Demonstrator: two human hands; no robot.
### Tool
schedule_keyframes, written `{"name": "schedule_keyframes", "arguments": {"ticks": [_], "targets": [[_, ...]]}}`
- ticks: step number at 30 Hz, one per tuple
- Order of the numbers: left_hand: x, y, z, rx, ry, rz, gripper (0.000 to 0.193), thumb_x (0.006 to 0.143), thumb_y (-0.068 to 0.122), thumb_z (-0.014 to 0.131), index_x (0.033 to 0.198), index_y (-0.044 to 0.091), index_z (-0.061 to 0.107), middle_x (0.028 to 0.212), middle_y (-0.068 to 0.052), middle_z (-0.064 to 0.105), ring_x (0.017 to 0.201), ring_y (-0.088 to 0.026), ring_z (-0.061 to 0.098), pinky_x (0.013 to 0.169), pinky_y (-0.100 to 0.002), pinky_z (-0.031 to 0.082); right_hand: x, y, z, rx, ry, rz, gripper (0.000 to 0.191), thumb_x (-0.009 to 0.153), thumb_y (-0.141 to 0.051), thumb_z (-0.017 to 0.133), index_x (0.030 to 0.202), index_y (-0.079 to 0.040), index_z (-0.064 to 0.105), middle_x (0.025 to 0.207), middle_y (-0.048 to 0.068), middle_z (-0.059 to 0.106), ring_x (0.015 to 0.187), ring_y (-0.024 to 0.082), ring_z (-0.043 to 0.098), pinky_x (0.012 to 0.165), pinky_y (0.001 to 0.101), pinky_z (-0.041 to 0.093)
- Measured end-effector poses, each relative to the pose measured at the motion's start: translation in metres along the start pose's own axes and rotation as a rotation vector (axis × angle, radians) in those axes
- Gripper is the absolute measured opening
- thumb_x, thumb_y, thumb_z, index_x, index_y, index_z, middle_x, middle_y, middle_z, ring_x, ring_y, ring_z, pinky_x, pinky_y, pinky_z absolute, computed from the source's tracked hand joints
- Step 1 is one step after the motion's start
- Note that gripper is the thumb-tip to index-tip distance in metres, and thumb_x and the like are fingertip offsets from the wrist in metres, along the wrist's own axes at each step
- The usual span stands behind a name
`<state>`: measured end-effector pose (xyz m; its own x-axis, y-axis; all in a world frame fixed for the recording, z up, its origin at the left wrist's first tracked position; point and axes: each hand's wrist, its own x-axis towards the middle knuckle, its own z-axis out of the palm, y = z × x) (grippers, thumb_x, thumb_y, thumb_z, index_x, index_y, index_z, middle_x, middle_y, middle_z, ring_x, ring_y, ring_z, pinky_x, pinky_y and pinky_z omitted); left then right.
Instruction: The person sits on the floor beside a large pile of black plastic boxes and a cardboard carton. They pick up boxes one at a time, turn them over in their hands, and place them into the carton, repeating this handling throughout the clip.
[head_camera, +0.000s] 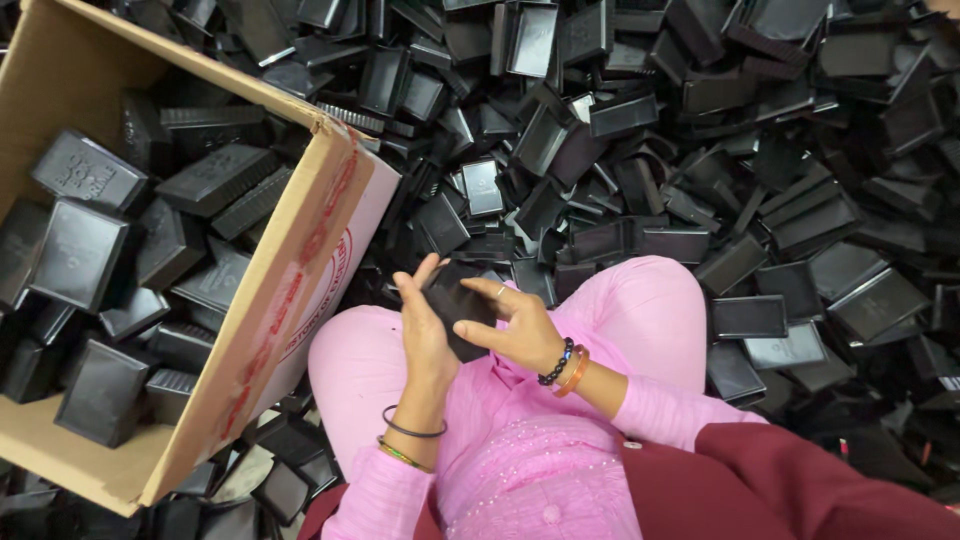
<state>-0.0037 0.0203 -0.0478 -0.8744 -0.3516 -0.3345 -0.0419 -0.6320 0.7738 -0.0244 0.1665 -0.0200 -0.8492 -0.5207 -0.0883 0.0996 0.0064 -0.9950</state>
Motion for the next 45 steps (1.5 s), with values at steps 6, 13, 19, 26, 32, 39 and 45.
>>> {"name": "schedule_keyframes", "arguments": {"ticks": [6, 13, 19, 26, 32, 39, 45], "targets": [[-0.021, 0.015, 0.019, 0.044, -0.043, 0.093, 0.058, 0.101, 0.033, 0.052, 0.149, 0.001, 0.043, 0.142, -0.012, 0.058, 0.122, -0.019, 0.058, 0.103, -0.032, 0.048, -0.003, 0.000, -0.002, -0.264, 0.067, -0.196, 0.060, 0.085, -0.014, 0.084, 0.139, 0.000, 0.060, 0.126, 0.010, 0.068, 0.111, 0.013, 0.066, 0.097, 0.0309, 0.054], [-0.025, 0.023, 0.011, 0.165, -0.052, 0.217, 0.048, 0.097, 0.012, 0.063, 0.139, -0.008, 0.054, 0.130, -0.013, 0.068, 0.116, -0.017, 0.065, 0.101, -0.029, 0.051, 0.004, 0.016, -0.020, 0.386, -0.104, 0.165, 0.038, 0.096, -0.012, 0.071, 0.131, -0.001, 0.059, 0.114, 0.007, 0.070, 0.106, 0.013, 0.067, 0.096, 0.0289, 0.054], [-0.026, 0.124, 0.032, 0.247, -0.107, 0.476, 0.041, 0.098, 0.022, 0.066, 0.131, -0.002, 0.065, 0.123, -0.013, 0.070, 0.112, -0.022, 0.066, 0.102, -0.038, 0.054, 0.061, 0.049, -0.048, 0.209, -0.238, -0.073, 0.022, 0.100, -0.019, 0.070, 0.115, -0.004, 0.065, 0.105, 0.006, 0.074, 0.095, 0.013, 0.072, 0.086, 0.0282, 0.060], [-0.014, 0.169, 0.030, -0.437, -0.167, 0.198, 0.077, 0.095, 0.066, 0.053, 0.139, 0.002, 0.055, 0.141, -0.016, 0.063, 0.132, -0.029, 0.060, 0.117, -0.050, 0.046, 0.240, 0.105, -0.157, -0.860, 0.792, -0.046, 0.056, 0.075, -0.056, 0.085, 0.083, -0.002, 0.074, 0.087, 0.020, 0.071, 0.081, 0.038, 0.071, 0.069, 0.0479, 0.054], [0.056, -0.015, -0.009, -0.016, 0.007, -0.220, 0.056, 0.098, 0.039, 0.057, 0.140, 0.002, 0.053, 0.138, -0.011, 0.065, 0.129, -0.022, 0.061, 0.107, -0.040, 0.046, 0.210, 0.083, -0.132, -0.780, 0.700, -0.069, 0.037, 0.076, -0.032, 0.074, 0.068, 0.001, 0.058, 0.077, 0.020, 0.064, 0.072, 0.038, 0.066, 0.068, 0.0465, 0.051], [0.087, -0.045, -0.016, -0.208, 0.128, -0.175, 0.074, 0.089, 0.017, 0.068, 0.155, 0.018, 0.034, 0.116, -0.015, 0.063, 0.112, -0.031, 0.060, 0.099, -0.049, 0.048, 0.110, 0.061, -0.081, -0.369, -0.062, -0.206, 0.017, 0.086, -0.024, 0.076, 0.087, -0.007, 0.073, 0.085, 0.008, 0.073, 0.081, 0.025, 0.074, 0.074, 0.0357, 0.058], [0.075, -0.020, -0.045, -0.546, 0.101, -0.368, 0.043, 0.065, 0.005, 0.052, 0.106, 0.016, 0.058, 0.109, -0.010, 0.071, 0.104, -0.032, 0.070, 0.088, -0.052, 0.056, 0.195, 0.111, -0.142, -1.320, 0.507, -0.279, 0.019, 0.073, -0.022, 0.082, 0.085, -0.010, 0.074, 0.084, 0.008, 0.069, 0.079, 0.029, 0.065, 0.065, 0.0453, 0.044]]}}
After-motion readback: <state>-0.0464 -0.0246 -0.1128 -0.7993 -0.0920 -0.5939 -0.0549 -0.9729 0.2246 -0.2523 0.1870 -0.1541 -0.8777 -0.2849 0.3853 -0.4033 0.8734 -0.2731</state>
